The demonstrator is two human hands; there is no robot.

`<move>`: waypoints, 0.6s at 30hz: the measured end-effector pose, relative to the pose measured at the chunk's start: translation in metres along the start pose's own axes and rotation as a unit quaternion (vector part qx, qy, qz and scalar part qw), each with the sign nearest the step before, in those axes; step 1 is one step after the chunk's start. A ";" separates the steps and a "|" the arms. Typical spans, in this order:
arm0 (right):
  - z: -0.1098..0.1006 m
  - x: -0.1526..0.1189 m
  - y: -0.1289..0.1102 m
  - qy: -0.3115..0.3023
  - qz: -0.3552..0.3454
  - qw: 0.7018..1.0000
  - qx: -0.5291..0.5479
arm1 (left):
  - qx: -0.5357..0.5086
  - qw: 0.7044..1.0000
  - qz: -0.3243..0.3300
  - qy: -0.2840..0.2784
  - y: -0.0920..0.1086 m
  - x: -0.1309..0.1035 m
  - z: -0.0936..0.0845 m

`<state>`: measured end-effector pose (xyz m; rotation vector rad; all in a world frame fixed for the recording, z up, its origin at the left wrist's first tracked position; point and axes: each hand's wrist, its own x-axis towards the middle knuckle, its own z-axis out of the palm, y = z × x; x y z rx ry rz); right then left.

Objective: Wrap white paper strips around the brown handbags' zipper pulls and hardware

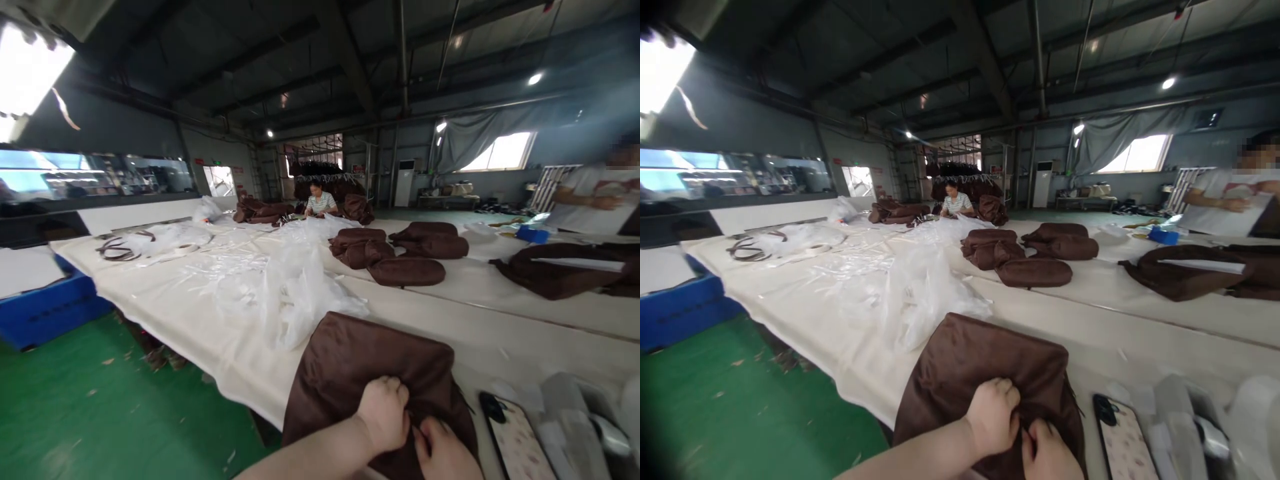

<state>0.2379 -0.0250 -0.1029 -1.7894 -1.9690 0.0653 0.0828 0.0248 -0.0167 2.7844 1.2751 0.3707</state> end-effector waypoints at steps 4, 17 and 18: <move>-0.028 -0.006 -0.025 0.037 0.008 0.998 -0.045 | -0.019 0.995 -0.096 -0.004 0.019 0.007 -0.003; -0.038 0.008 -0.043 0.040 -0.213 0.965 -0.148 | 0.050 0.973 -0.116 0.193 -0.084 -0.067 -0.019; -0.038 0.011 -0.043 0.030 -0.225 0.958 -0.174 | 0.054 0.974 -0.115 0.187 -0.085 -0.068 -0.014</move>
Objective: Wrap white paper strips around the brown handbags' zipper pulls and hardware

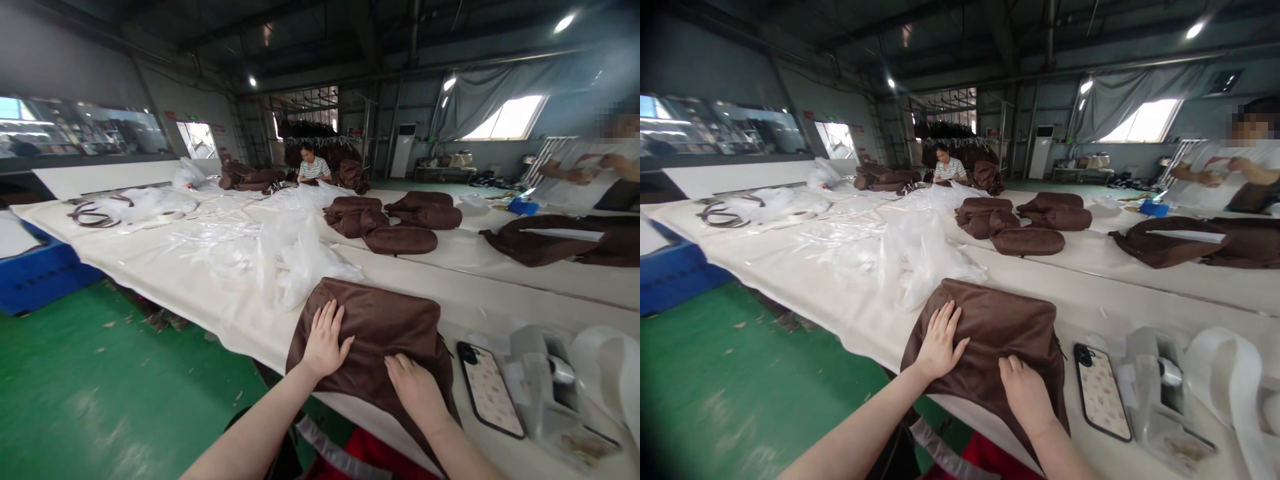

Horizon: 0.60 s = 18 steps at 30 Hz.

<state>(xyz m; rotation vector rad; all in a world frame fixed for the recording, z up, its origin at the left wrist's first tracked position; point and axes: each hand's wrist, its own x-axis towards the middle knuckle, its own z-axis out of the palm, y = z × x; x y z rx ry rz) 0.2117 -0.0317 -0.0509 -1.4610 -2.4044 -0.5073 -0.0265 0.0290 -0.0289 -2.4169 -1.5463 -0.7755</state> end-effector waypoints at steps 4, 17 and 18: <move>-0.004 0.006 0.007 -0.032 -0.068 0.996 -0.054 | 0.005 1.000 0.002 -0.003 0.002 -0.002 0.006; -0.022 0.030 0.000 -0.104 -0.130 0.982 -0.091 | -0.029 1.000 0.002 -0.004 0.000 -0.002 0.003; -0.023 0.031 0.002 -0.108 -0.134 0.981 -0.089 | -0.032 0.999 0.001 -0.006 0.000 -0.002 0.003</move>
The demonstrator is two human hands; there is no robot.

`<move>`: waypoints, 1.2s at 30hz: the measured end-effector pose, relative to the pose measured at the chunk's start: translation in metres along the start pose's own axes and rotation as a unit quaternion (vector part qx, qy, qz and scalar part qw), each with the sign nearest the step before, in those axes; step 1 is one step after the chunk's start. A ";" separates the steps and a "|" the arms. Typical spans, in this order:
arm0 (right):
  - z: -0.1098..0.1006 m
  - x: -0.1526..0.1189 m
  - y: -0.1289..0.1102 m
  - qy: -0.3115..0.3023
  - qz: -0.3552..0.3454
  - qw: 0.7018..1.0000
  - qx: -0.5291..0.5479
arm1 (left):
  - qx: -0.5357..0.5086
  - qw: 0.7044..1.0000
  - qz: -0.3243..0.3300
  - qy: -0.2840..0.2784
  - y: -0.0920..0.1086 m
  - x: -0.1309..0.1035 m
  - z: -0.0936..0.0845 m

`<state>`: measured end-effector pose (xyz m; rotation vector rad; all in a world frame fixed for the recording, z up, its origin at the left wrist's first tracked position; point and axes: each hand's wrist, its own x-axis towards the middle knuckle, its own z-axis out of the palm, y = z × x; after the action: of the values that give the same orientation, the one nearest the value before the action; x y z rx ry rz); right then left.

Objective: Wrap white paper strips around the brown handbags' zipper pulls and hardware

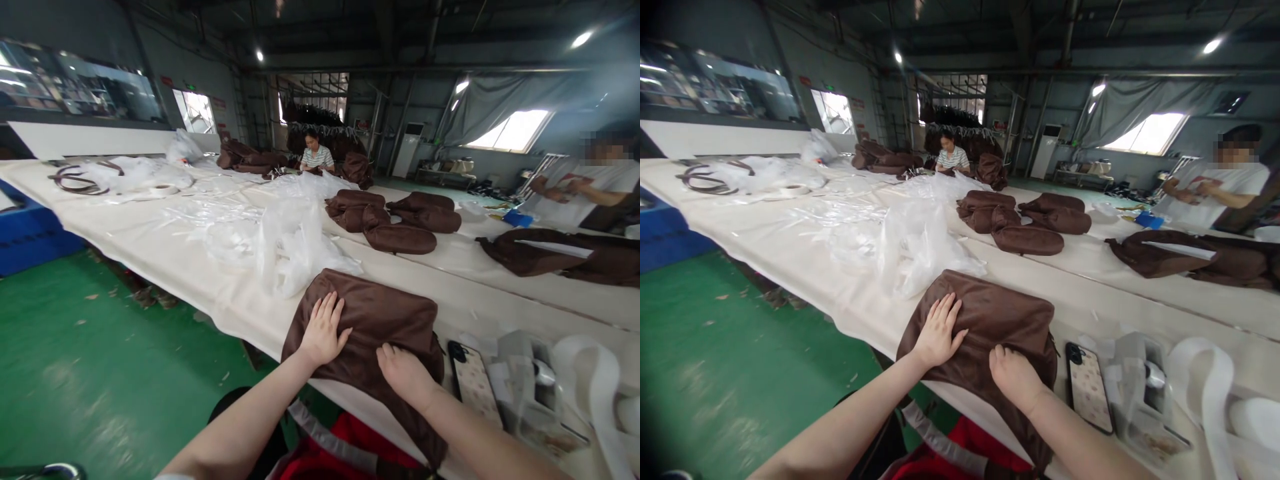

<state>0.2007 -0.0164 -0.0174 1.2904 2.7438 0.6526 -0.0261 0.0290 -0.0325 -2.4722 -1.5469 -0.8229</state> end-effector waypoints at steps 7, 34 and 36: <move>0.004 -0.005 0.013 -0.025 -0.064 0.997 0.032 | -0.026 0.998 0.001 -0.050 -0.003 0.001 0.002; 0.010 -0.076 0.018 0.010 0.143 0.973 0.180 | 0.007 0.997 0.030 -0.069 -0.020 0.002 0.018; 0.023 -0.075 0.025 0.048 0.143 0.975 0.166 | 0.001 0.996 0.024 -0.090 -0.018 0.007 0.020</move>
<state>0.2728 -0.0495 -0.0389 1.7903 2.8601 0.2753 -0.0311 0.0504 -0.0494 -2.6345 -1.5321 -0.6043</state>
